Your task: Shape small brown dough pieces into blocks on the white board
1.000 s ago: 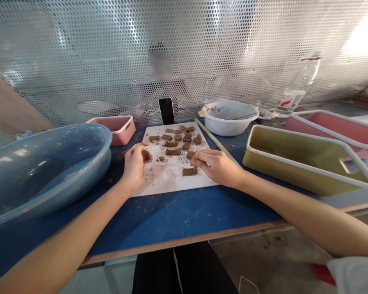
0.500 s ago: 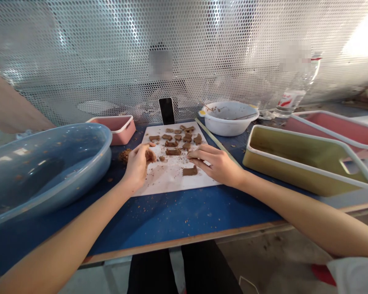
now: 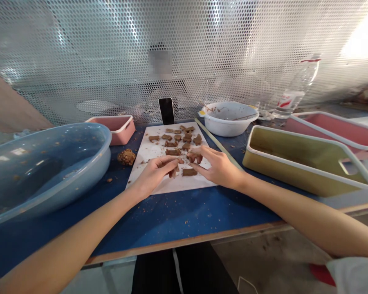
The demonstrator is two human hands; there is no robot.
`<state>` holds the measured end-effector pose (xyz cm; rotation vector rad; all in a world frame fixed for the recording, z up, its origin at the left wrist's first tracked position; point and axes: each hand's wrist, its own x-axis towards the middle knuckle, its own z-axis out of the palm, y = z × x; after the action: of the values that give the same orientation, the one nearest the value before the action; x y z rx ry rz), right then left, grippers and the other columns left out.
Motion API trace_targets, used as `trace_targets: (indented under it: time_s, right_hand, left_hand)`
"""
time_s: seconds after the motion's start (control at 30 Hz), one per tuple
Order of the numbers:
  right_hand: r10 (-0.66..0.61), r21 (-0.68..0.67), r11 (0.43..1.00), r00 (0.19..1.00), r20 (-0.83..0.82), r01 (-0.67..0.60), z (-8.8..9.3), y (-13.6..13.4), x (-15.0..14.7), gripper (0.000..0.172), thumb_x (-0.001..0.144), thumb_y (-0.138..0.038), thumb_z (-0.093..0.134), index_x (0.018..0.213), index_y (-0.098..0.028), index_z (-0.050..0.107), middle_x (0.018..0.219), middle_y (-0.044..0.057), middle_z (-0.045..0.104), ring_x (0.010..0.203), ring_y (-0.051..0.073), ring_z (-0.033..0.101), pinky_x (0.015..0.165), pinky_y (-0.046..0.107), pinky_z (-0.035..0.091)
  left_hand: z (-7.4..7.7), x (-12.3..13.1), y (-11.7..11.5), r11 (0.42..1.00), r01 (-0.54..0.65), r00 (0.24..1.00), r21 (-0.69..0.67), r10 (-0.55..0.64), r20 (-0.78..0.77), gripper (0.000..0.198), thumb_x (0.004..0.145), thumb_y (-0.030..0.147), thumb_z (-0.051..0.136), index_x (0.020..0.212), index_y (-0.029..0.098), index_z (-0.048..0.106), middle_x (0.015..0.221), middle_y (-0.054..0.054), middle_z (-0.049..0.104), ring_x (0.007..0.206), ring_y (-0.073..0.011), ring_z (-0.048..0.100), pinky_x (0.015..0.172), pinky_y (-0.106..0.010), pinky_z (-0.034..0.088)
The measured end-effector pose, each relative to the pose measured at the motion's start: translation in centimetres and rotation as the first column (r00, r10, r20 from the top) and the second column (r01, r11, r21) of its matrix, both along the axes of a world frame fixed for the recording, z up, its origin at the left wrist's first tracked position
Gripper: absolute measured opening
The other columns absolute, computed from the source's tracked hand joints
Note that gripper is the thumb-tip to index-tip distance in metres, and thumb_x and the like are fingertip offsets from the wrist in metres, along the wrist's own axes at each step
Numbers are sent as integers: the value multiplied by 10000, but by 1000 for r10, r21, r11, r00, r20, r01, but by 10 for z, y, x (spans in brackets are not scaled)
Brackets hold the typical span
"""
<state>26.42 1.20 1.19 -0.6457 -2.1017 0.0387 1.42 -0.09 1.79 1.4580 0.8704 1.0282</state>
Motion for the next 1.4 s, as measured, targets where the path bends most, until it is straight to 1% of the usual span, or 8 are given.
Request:
trace_targets:
  time_s: [0.13,0.27,0.4,0.67,0.83,1.07,1.27,1.4]
  right_hand:
    - [90,2,996,996,24,-90,3,-4,-3,189,1042,-218,761,1227,-251,748,942,21,753,812,168,708,804,316,635]
    - [125,85,989,992,-8,-124,2,-5,-7,263,1016,-255,814,1274,-255,769,1010,56,726,906,198,716,823,349,662]
    - [109,129,986,993,-47,-102,-2,-6,-8,345,990,-257,845,1328,-285,784,983,50,690,895,207,693,795,366,670]
    - [172,140,977,982,-83,-159,1,-11,-13,407,964,-190,859,1353,-284,785,984,52,700,870,203,694,762,358,660]
    - [207,140,971,975,-80,-194,3,-16,-14,394,973,-165,842,1347,-276,787,986,56,728,858,198,711,759,347,665]
    - [191,151,972,979,-71,-178,2,-15,-11,397,982,-181,837,1359,-297,791,974,52,731,828,194,711,736,348,667]
    - [181,116,977,983,-15,-178,4,-10,-5,571,982,-302,859,1531,-301,701,1024,71,694,920,226,694,816,393,681]
    - [193,91,977,981,24,-194,3,-7,-5,486,1031,-201,773,1501,-311,722,1061,71,712,938,206,721,833,360,686]
  left_hand:
    - [2,4,-8,996,67,997,-51,-66,25,365,908,549,869,956,188,859,741,-9,649,704,-135,510,696,-290,412]
    - [-2,9,-13,986,135,983,-102,-121,136,412,857,560,928,758,179,806,733,-13,628,723,-132,505,703,-285,413]
    - [-3,12,-15,968,181,966,-174,-142,217,441,808,578,963,699,190,784,698,-18,627,705,-137,503,680,-288,428]
    - [-5,13,-14,948,183,957,-260,-112,266,439,623,548,1073,843,221,879,804,-47,721,732,-148,572,666,-290,470]
    - [-8,12,-13,942,216,953,-255,-147,265,450,628,542,1082,731,184,829,728,-16,652,707,-128,554,706,-294,493]
    - [-7,12,-13,937,211,953,-279,-134,271,466,582,557,1099,808,210,887,772,-36,696,767,-150,576,725,-299,498]
    - [-6,11,-11,946,212,954,-244,-146,262,453,626,592,1072,781,217,870,774,-48,712,754,-156,564,719,-302,460]
    - [-5,9,-8,960,205,960,-191,-159,230,458,681,609,1032,706,206,816,703,-24,643,719,-151,503,695,-306,407]
